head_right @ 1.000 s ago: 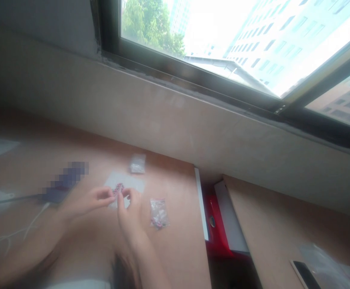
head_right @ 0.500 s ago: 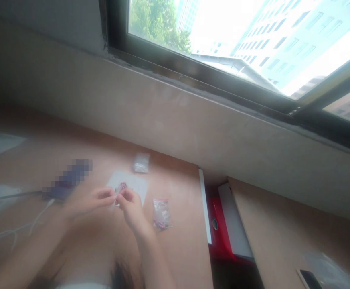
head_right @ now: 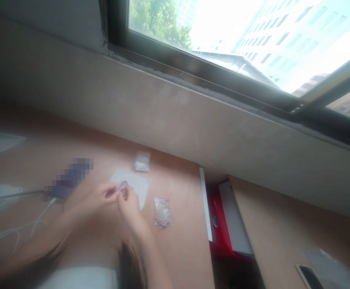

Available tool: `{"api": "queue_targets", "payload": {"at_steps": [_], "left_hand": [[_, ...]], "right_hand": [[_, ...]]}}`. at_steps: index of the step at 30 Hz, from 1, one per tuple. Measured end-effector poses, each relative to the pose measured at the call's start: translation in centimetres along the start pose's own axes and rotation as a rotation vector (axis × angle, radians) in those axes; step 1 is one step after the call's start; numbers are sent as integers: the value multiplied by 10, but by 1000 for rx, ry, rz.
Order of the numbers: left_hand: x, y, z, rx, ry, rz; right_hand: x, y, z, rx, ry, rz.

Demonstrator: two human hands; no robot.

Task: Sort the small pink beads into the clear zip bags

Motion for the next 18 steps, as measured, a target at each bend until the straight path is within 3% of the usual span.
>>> {"api": "queue_targets", "payload": {"at_steps": [5, 7, 10, 14, 16, 18], "left_hand": [[-14, -7, 4, 9, -34, 24], [-20, -24, 0, -47, 5, -38], [-29, -57, -5, -151, 90, -171], [-37, -95, 11, -379, -46, -305], [-38, -106, 13, -428, -52, -311], [-37, -116, 6, -407, 27, -324]], "right_hand": [[6, 24, -2, 159, 53, 65], [5, 31, -4, 253, 32, 64], [3, 38, 3, 363, -103, 96], [4, 36, 19, 433, -255, 112], [9, 39, 18, 463, -170, 141], [14, 44, 12, 489, -35, 147]]}}
Point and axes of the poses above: each hand's wrist, its own x-axis towards the middle knuckle, its own z-axis out of the palm, y = z × x, the point moved 7 cm from there along x, towards the middle knuckle, and after that the axes turned 10 degrees about z, right-handed, at the moved point
